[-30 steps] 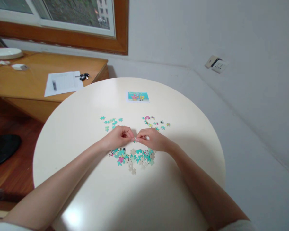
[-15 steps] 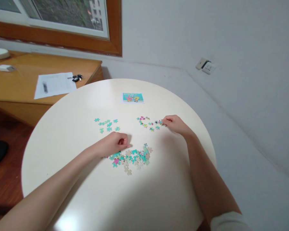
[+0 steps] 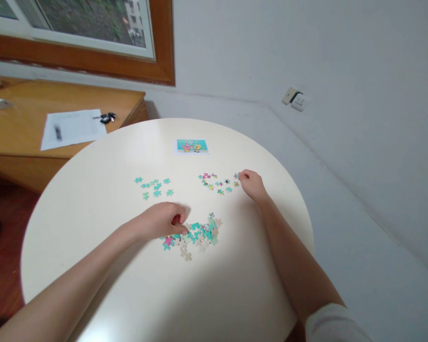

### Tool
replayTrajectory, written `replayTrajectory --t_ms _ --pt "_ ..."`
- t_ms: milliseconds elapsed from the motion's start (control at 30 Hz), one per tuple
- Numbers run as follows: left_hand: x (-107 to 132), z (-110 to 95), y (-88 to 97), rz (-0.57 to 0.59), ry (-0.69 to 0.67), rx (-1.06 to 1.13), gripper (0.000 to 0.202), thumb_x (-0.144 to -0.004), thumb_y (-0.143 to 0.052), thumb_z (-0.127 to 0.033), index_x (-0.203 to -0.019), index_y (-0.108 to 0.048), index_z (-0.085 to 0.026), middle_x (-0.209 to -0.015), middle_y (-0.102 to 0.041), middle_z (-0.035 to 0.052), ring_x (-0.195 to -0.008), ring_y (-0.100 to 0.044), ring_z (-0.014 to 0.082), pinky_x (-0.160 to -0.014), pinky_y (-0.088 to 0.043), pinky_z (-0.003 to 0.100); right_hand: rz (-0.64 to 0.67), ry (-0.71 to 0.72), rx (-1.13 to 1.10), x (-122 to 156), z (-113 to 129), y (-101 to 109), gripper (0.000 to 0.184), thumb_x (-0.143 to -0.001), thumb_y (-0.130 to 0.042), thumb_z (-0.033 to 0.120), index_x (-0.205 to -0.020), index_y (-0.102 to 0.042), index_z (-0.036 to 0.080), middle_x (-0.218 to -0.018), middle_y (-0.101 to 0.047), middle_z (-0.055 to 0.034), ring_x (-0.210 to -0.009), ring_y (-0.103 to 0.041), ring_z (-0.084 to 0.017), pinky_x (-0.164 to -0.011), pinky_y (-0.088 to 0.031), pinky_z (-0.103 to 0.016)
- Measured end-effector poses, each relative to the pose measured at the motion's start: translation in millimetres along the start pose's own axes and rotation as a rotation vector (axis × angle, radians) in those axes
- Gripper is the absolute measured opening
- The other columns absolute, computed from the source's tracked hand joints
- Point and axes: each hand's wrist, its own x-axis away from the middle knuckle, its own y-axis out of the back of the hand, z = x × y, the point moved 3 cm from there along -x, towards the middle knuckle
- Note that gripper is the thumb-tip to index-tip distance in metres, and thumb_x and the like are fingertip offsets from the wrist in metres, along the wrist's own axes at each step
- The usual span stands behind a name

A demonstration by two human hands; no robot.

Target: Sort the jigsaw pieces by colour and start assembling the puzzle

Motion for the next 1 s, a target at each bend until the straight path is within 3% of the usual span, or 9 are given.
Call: replayTrajectory --t_ms 167,600,1000 --pt "0 -2 1.0 0.0 0.013 0.0 0.025 -0.076 -0.061 -0.03 -0.064 -0.041 -0.018 -0.059 -0.046 -0.0046 -0.053 -0.035 0.0078 -0.051 -0.022 0.023 0.005 0.051 0.086 0 3 -1 0.028 -0.081 -0.044 0.029 -0.056 -0.053 0.019 -0.065 -0.057 -0.0031 -0.065 -0.048 -0.015 -0.062 -0.034 -0.025" --pt "0 1 -0.2 0.001 0.022 0.026 0.027 -0.077 -0.06 -0.035 -0.064 -0.042 -0.019 -0.061 -0.046 -0.0047 -0.054 -0.038 0.0088 -0.052 -0.025 0.023 0.106 -0.106 0.123 2 2 6 0.034 -0.082 -0.051 0.042 -0.058 -0.059 0.019 -0.063 -0.06 -0.0025 -0.06 -0.05 -0.014 -0.059 -0.032 -0.025" --pt "0 2 -1.0 0.01 0.032 0.045 0.025 -0.079 -0.058 -0.038 -0.067 -0.047 -0.019 -0.059 -0.049 -0.0039 -0.052 -0.04 0.0088 -0.051 -0.026 0.023 0.038 -0.065 0.13 -2 -6 -1 0.033 -0.083 -0.05 0.039 -0.058 -0.058 0.018 -0.068 -0.062 -0.0031 -0.063 -0.05 -0.014 -0.059 -0.031 -0.025"
